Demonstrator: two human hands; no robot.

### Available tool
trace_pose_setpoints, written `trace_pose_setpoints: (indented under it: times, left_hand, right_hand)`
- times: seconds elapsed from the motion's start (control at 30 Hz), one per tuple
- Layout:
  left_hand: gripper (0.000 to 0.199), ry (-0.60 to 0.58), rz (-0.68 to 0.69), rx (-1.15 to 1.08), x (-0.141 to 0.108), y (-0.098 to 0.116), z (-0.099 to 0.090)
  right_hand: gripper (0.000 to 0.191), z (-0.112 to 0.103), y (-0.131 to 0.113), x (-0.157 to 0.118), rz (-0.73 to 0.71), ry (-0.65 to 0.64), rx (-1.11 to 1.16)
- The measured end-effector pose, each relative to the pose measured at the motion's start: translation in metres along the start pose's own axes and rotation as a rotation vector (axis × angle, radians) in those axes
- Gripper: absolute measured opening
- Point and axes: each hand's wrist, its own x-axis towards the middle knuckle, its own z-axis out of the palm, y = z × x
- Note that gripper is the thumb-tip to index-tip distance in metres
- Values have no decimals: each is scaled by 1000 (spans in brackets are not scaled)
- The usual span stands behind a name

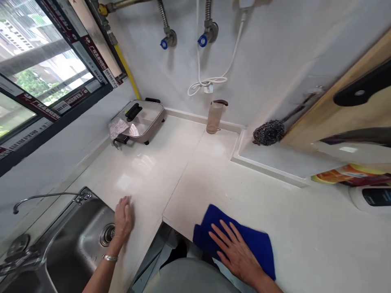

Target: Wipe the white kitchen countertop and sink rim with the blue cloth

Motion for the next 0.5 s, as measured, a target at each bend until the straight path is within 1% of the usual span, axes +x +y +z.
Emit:
trace_pose_setpoints:
  times: [0.07,0.1,0.17,0.23,0.33,0.5]
  left_hand:
    - [62,14,-55,84,-10,-22,-5]
    - [62,15,-78,96,-15,-29,-5]
    - [62,13,-86,82,-22,-36,-1]
    - [64,10,-62,57,-26,-38,3]
    - [62,-3,-43,31,-25,-38,7]
    - [58,9,-13,25,-28,-43,11]
  right_hand:
    - [68,1,2,-11,11,-4,-41]
    - [69,1,0,-10,17,-5,-57]
    - [70,2,-8,4,10,-9,-72]
    - [72,2,-21,31,-26,-26,-62]
    - [74,5,-43,84,-80,-66,-23]
    - [77,20,-82,172,-127,-107,57]
